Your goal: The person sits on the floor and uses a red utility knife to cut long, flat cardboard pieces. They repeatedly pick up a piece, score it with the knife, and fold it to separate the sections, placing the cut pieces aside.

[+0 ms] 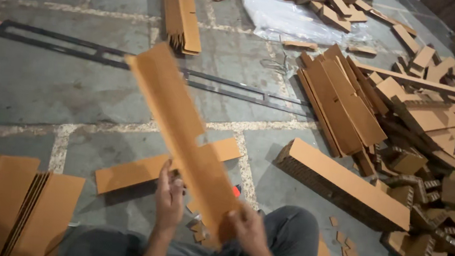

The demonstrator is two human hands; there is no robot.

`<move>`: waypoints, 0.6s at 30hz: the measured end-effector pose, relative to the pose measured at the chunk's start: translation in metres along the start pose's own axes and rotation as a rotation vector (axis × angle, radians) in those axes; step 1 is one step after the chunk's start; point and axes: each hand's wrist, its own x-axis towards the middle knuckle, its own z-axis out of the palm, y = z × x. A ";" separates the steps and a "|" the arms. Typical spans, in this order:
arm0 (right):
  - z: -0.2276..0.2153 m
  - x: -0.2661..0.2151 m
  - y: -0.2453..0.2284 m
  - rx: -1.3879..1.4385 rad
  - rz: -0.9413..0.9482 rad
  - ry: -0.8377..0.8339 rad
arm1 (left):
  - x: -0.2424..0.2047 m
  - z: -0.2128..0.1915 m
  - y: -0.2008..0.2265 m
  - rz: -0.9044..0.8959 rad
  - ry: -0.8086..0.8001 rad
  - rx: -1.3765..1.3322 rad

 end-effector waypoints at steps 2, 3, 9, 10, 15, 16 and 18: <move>-0.053 0.025 0.024 -0.069 -0.065 0.112 | -0.003 -0.010 0.012 0.013 0.001 -0.027; -0.097 0.047 0.029 -0.108 -0.276 0.200 | 0.001 -0.015 0.016 0.026 0.005 -0.046; -0.361 0.181 -0.050 -0.656 -0.297 0.693 | 0.019 -0.064 0.022 0.068 0.174 0.021; -0.381 0.178 -0.060 -0.868 -0.290 0.796 | 0.014 -0.076 0.022 0.084 0.199 0.016; -0.347 0.176 -0.079 -0.780 0.028 0.670 | -0.005 -0.173 0.007 0.003 0.324 0.233; -0.324 0.178 -0.069 -0.765 0.050 0.616 | -0.014 -0.196 -0.001 -0.017 0.350 0.329; -0.260 0.189 -0.046 -0.789 -0.022 0.452 | -0.025 -0.240 -0.021 -0.026 0.394 0.539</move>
